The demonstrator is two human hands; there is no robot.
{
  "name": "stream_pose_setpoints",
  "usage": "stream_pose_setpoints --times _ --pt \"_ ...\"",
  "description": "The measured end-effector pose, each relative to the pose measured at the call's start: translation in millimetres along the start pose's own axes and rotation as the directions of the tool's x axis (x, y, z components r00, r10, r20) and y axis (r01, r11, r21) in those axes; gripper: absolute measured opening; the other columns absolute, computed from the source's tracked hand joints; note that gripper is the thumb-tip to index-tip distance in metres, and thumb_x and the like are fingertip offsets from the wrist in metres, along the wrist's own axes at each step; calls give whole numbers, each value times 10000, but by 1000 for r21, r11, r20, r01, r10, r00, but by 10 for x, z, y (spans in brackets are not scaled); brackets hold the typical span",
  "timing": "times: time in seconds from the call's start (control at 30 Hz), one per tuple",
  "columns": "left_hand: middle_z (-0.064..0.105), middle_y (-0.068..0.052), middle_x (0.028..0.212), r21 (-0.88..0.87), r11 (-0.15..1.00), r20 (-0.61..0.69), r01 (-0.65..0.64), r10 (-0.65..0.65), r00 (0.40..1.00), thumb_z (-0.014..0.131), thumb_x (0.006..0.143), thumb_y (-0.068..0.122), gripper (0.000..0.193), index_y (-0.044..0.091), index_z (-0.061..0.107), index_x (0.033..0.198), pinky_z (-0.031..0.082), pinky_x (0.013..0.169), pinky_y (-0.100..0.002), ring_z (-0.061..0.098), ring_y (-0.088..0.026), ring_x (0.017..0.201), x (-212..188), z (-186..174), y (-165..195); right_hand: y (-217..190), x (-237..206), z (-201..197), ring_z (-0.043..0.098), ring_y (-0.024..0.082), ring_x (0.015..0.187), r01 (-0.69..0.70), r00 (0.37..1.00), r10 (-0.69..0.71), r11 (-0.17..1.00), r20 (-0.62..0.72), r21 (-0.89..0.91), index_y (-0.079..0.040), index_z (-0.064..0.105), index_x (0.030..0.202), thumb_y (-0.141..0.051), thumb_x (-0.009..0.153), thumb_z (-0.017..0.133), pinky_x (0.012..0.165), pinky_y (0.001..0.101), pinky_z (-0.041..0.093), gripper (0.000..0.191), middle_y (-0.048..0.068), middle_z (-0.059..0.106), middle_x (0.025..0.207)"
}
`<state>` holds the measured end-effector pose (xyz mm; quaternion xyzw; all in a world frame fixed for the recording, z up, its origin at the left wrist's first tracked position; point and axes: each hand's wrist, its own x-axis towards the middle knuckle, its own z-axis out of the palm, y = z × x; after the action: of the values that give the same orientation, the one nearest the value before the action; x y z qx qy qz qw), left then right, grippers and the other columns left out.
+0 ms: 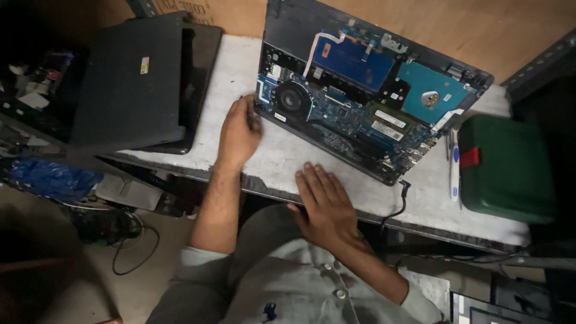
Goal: The person works at a bench on a disassembled laptop with its bottom cover removed, exposing the motherboard, fan and battery. They reposition the laptop, manipulate a cable at its edge, open and close the screen lid, and press along the chassis edges by hand.
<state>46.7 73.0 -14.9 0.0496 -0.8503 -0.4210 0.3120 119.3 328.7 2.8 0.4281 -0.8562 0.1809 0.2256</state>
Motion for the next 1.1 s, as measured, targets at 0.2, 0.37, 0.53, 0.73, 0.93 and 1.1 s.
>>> stream_pose_setpoints --times 0.2,0.37,0.53,0.73,0.93,1.1 --pt "648 -188 1069 35 999 20 16 -17 1000 634 809 -73 515 8 595 1316 534 837 -382 649 -309 948 2 48 6 52 -52 -9 508 364 1389 2 1000 -2 1000 -15 28 -5 580 1383 -326 913 711 1165 487 376 584 203 558 1466" --pt "651 -188 1156 44 993 -7 -113 114 993 660 805 -86 520 5 588 1313 534 892 -381 650 -315 1037 -36 110 -17 125 -132 -1 498 365 1400 -2 1000 3 999 -19 51 -18 570 1399 -321 909 718 1171 499 368 595 194 544 1486" --pt "654 -142 1127 41 998 14 -39 38 999 794 825 -6 547 3 576 1326 533 880 -364 639 -253 987 -70 178 35 202 -210 15 482 379 1412 10 1000 -8 997 -23 72 -16 552 1423 -317 912 725 1178 525 358 618 201 517 1505" --pt "628 -128 1102 62 997 53 52 -56 997 823 843 19 544 2 584 1331 538 838 -340 616 -232 944 -88 237 97 294 -293 -16 509 383 1392 58 998 -57 996 -19 62 -6 559 1418 -307 908 739 1184 520 364 619 205 527 1504" --pt "636 -131 1111 35 999 24 -30 29 999 829 817 5 580 -13 565 1333 530 871 -355 623 -245 972 -73 213 49 302 -268 -40 512 385 1380 105 994 -103 992 -38 64 -2 574 1399 -302 904 748 1171 514 373 605 213 540 1483" --pt "641 -161 1121 91 992 4 -91 91 996 832 797 -17 573 -18 583 1312 524 881 -372 622 -282 984 -66 191 12 243 -230 -51 513 371 1384 85 996 -83 994 -38 73 -6 577 1397 -285 899 749 1169 509 376 596 199 549 1480"
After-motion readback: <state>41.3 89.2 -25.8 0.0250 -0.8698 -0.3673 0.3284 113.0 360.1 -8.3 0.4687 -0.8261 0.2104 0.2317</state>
